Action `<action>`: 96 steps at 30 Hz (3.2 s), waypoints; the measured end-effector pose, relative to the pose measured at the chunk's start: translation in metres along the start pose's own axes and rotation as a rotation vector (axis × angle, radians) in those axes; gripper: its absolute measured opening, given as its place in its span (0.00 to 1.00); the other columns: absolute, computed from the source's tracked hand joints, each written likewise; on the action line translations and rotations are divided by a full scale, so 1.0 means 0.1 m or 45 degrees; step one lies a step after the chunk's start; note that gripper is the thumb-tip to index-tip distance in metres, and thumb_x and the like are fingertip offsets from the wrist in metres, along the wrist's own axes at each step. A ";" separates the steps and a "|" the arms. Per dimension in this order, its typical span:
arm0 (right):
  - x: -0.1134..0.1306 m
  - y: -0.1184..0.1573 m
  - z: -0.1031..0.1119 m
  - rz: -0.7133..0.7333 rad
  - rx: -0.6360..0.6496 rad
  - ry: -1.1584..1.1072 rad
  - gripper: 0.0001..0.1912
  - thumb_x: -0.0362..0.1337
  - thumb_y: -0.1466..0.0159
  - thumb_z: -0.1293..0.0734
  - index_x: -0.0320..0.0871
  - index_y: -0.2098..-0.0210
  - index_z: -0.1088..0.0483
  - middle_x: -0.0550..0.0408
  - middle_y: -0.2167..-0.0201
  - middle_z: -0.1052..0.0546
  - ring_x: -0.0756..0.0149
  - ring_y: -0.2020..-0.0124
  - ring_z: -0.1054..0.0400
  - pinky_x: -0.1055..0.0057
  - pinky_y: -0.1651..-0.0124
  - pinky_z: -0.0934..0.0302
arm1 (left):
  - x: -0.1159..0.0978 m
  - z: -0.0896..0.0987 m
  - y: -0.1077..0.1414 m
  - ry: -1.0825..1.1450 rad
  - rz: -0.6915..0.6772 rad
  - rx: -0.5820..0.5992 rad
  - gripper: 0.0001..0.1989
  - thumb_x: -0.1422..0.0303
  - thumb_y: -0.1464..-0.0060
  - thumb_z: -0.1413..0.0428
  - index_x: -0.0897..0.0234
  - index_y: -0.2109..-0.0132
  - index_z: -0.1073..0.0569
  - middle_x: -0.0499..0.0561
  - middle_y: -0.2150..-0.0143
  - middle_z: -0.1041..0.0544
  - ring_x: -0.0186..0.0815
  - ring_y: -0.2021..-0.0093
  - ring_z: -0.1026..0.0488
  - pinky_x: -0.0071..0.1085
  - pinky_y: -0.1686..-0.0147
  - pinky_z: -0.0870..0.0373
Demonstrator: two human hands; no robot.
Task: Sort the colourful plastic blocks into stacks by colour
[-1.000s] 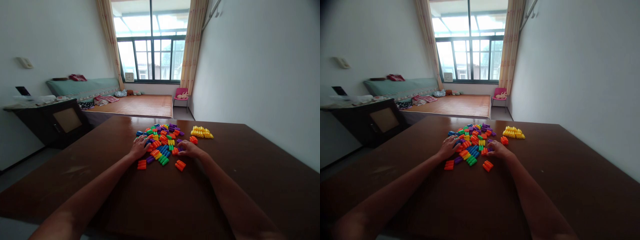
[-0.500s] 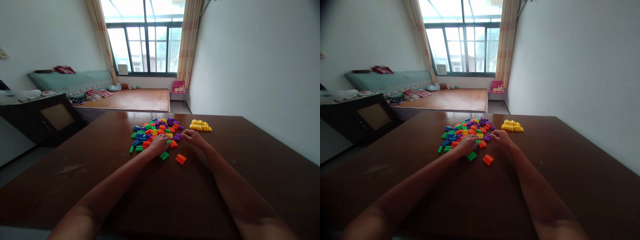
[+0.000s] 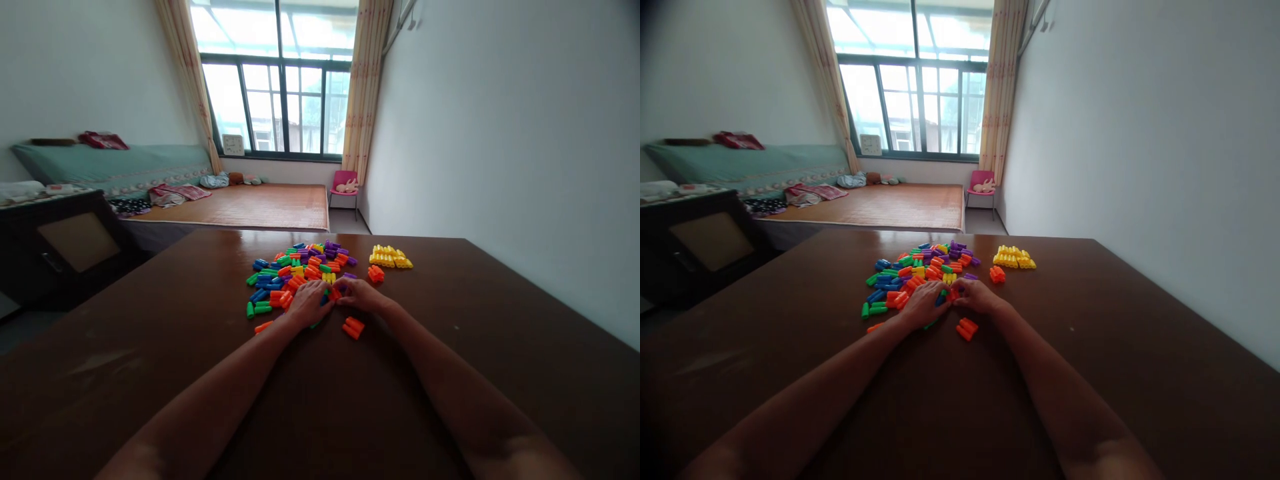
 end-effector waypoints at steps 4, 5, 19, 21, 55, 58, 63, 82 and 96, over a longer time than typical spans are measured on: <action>-0.03 0.02 0.10 -0.040 0.049 0.064 0.20 0.45 0.46 0.28 0.43 0.56 0.29 0.56 0.67 0.26 0.68 0.69 0.34 0.70 0.66 0.38 | -0.06 0.03 0.01 -0.062 0.004 0.019 0.14 0.59 0.43 0.47 0.58 0.52 0.30 0.54 0.51 0.26 0.45 0.48 0.31 0.41 0.49 0.36; -0.04 0.04 0.16 -0.049 0.085 0.047 0.22 0.46 0.46 0.28 0.43 0.55 0.29 0.56 0.66 0.26 0.67 0.68 0.34 0.70 0.65 0.38 | -0.07 0.03 0.01 -0.067 0.003 0.033 0.15 0.58 0.43 0.47 0.57 0.51 0.30 0.53 0.50 0.26 0.45 0.48 0.31 0.42 0.48 0.36; -1.04 0.63 1.25 -0.576 -0.734 -0.313 0.28 0.44 0.48 0.28 0.44 0.49 0.30 0.48 0.55 0.23 0.57 0.56 0.28 0.59 0.52 0.33 | -0.11 0.03 -0.04 -0.115 -0.028 -0.014 0.13 0.69 0.41 0.51 0.56 0.52 0.26 0.51 0.49 0.25 0.43 0.47 0.32 0.44 0.43 0.42; -1.21 0.64 1.20 -0.666 -0.752 -0.158 0.24 0.40 0.48 0.28 0.43 0.52 0.28 0.48 0.57 0.22 0.57 0.58 0.27 0.57 0.50 0.34 | -0.14 0.03 -0.04 -0.110 -0.041 -0.029 0.14 0.69 0.41 0.51 0.55 0.50 0.26 0.51 0.48 0.26 0.43 0.46 0.33 0.43 0.44 0.41; 0.29 0.07 0.41 0.122 0.091 -0.147 0.24 0.47 0.47 0.27 0.46 0.53 0.26 0.54 0.61 0.23 0.63 0.61 0.29 0.65 0.56 0.32 | -0.13 0.13 -0.09 0.383 -0.047 -0.126 0.38 0.72 0.54 0.41 0.58 0.36 0.43 0.57 0.40 0.34 0.43 0.43 0.31 0.40 0.45 0.31; 0.06 0.11 0.68 0.038 -0.154 -0.158 0.25 0.49 0.46 0.29 0.44 0.52 0.27 0.51 0.58 0.23 0.61 0.58 0.29 0.63 0.53 0.32 | -0.08 0.28 -0.13 0.323 -0.127 -0.199 0.35 0.71 0.51 0.42 0.60 0.36 0.41 0.57 0.38 0.35 0.45 0.38 0.38 0.42 0.39 0.37; -0.80 0.43 1.20 -0.308 -0.804 -0.255 0.28 0.52 0.43 0.32 0.43 0.48 0.32 0.45 0.52 0.24 0.56 0.52 0.29 0.56 0.47 0.34 | 0.21 0.52 -0.20 0.274 -0.001 -0.399 0.23 0.71 0.45 0.48 0.61 0.42 0.33 0.55 0.42 0.31 0.41 0.40 0.34 0.41 0.40 0.36; -1.13 0.52 1.07 -0.397 -0.481 -0.174 0.27 0.43 0.46 0.29 0.46 0.47 0.31 0.48 0.52 0.24 0.57 0.50 0.29 0.56 0.45 0.35 | 0.51 0.62 -0.22 0.259 0.069 -0.427 0.15 0.71 0.48 0.48 0.61 0.54 0.24 0.53 0.48 0.26 0.41 0.46 0.29 0.40 0.43 0.33; -1.11 0.45 1.05 -0.391 -0.553 0.169 0.38 0.48 0.52 0.25 0.46 0.43 0.33 0.47 0.46 0.28 0.52 0.43 0.36 0.52 0.40 0.43 | 0.92 0.62 -0.15 0.256 0.235 -0.452 0.14 0.71 0.50 0.48 0.61 0.58 0.22 0.51 0.52 0.23 0.40 0.50 0.26 0.37 0.48 0.29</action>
Point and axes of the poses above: each hand's wrist, its own y-axis away from the middle knuckle, its own z-axis out of the back of the hand, x = y × z, the point moved 3 cm from there along -y, towards the middle knuckle
